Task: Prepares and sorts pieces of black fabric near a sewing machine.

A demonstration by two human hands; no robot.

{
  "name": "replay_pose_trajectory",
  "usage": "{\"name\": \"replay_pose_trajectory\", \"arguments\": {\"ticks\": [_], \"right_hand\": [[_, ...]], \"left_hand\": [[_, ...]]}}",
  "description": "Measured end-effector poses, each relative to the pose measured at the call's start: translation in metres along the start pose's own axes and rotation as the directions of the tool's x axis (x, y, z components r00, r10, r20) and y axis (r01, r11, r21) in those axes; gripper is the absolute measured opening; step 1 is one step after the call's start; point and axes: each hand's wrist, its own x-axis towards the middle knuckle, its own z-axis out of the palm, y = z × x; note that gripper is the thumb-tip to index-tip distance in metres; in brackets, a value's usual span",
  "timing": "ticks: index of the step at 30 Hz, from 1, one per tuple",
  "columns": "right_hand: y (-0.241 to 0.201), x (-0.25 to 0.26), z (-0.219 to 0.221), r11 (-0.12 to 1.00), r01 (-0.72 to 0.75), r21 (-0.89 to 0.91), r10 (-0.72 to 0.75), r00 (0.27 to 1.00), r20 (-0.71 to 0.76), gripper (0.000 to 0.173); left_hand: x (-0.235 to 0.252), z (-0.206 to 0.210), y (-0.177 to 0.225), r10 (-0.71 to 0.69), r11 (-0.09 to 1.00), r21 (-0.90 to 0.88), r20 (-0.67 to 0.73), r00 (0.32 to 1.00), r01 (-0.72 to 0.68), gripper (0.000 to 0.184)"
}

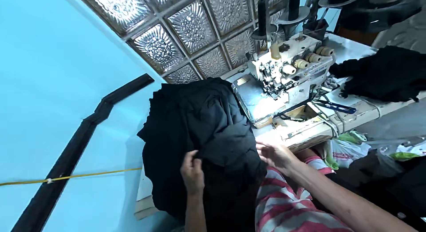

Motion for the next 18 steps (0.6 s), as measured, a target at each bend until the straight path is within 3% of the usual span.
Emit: {"name": "replay_pose_trajectory", "arguments": {"ticks": [3,5,8,10,12,15,17,18], "right_hand": [[0.004,0.022,0.027,0.989,-0.146,0.026,0.140,0.978,0.154,0.028],[-0.001,0.033,0.049,0.989,-0.144,-0.034,0.147,0.946,0.288,0.028],[0.002,0.053,0.077,0.994,-0.006,-0.112,0.046,0.933,0.357,0.063],[0.004,0.055,0.081,0.998,0.065,0.019,-0.068,0.941,0.331,0.045],[0.002,0.054,0.079,0.967,0.178,0.182,-0.214,0.955,0.206,0.021],[0.012,0.074,0.075,0.879,0.456,0.141,-0.464,0.885,0.033,0.043],[0.013,0.076,0.081,0.857,0.489,0.160,-0.501,0.864,0.043,0.044],[0.009,0.071,0.088,0.872,0.425,0.242,-0.454,0.888,0.076,0.037]], "left_hand": [[0.013,-0.006,-0.011,-0.246,0.968,-0.115,-0.234,0.941,0.225,0.028],[0.010,-0.010,-0.019,-0.334,0.942,-0.097,-0.203,0.920,0.321,0.036],[0.008,-0.010,-0.022,-0.342,0.939,-0.097,-0.180,0.922,0.329,0.031],[0.007,-0.007,-0.024,-0.292,0.956,-0.073,-0.171,0.941,0.283,0.027],[0.008,-0.005,-0.026,-0.243,0.970,-0.017,-0.147,0.959,0.244,0.026],[0.010,-0.008,-0.031,-0.250,0.965,0.046,-0.118,0.961,0.256,0.025],[0.014,-0.016,-0.038,-0.272,0.959,0.050,-0.125,0.954,0.280,0.023],[0.017,-0.021,-0.041,-0.283,0.955,0.055,-0.124,0.951,0.291,0.023]]}}
